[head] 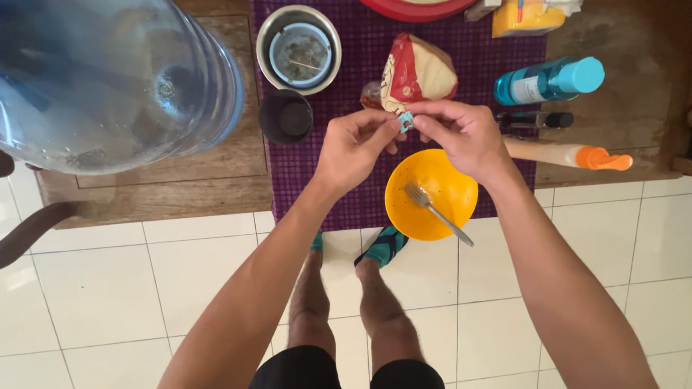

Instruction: Tidying up various items from a drawer and a cluttered desk, and moving objects between rooms.

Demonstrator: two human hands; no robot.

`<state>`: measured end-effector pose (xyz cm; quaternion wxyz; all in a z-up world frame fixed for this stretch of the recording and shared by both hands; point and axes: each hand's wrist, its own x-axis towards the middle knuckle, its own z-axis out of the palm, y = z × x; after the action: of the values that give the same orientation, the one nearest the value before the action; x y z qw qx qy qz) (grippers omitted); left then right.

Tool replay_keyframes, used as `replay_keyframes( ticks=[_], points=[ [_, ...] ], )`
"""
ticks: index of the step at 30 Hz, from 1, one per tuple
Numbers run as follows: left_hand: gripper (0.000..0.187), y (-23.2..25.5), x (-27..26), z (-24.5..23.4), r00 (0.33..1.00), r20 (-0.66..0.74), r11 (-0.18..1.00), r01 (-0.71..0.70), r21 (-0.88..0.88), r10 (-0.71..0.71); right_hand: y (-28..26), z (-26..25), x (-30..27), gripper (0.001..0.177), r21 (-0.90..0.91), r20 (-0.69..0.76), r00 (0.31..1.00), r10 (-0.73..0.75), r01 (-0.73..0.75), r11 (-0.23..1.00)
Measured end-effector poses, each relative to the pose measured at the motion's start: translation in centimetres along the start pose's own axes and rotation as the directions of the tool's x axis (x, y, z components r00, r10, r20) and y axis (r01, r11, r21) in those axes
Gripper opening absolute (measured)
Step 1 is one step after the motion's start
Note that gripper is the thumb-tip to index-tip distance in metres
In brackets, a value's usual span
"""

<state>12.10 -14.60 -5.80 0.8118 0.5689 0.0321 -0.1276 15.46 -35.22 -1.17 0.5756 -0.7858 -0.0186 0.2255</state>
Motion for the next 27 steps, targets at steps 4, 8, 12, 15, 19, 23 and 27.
replay_keyframes(
  ticks=[4, 8, 12, 15, 19, 23, 27],
  points=[
    [0.019, 0.1, -0.4, -0.1, 0.994, 0.063, 0.996, 0.09, 0.017, -0.091, -0.3, 0.1, 0.1, 0.023, 0.014, 0.012, 0.986, -0.168, 0.167, 0.986],
    [0.02, -0.3, -0.5, 0.3, 0.986, 0.126, 0.991, 0.114, -0.067, -0.105, -0.2, -0.2, 0.4, 0.026, 0.076, -0.009, 0.997, -0.082, 0.083, 0.994],
    [0.021, -0.6, -0.4, 0.6, 0.988, 0.134, 0.983, 0.095, -0.154, -0.074, 0.4, -0.7, 0.6, 0.023, 0.127, -0.011, 0.994, -0.108, 0.109, 0.986],
    [0.022, -1.0, -0.2, 0.6, 0.985, 0.164, 0.975, 0.084, -0.203, -0.051, 0.5, -1.0, 0.5, 0.021, 0.133, -0.025, 0.993, -0.114, 0.116, 0.984],
    [0.023, -1.0, 0.0, 0.7, 0.984, 0.172, 0.985, 0.082, -0.151, -0.056, 0.8, -1.3, 0.4, 0.019, 0.098, -0.024, 0.989, -0.144, 0.146, 0.984],
    [0.023, -1.8, 0.4, 0.8, 0.98, 0.197, 0.977, 0.065, -0.203, -0.024, 0.8, -1.5, 0.5, 0.019, 0.109, -0.038, 0.992, -0.121, 0.124, 0.986],
    [0.021, -3.2, 1.0, 0.5, 0.981, 0.195, 0.981, 0.033, -0.192, 0.006, 0.6, -1.6, 0.5, 0.018, 0.053, -0.062, 0.99, -0.125, 0.129, 0.99]
  ],
)
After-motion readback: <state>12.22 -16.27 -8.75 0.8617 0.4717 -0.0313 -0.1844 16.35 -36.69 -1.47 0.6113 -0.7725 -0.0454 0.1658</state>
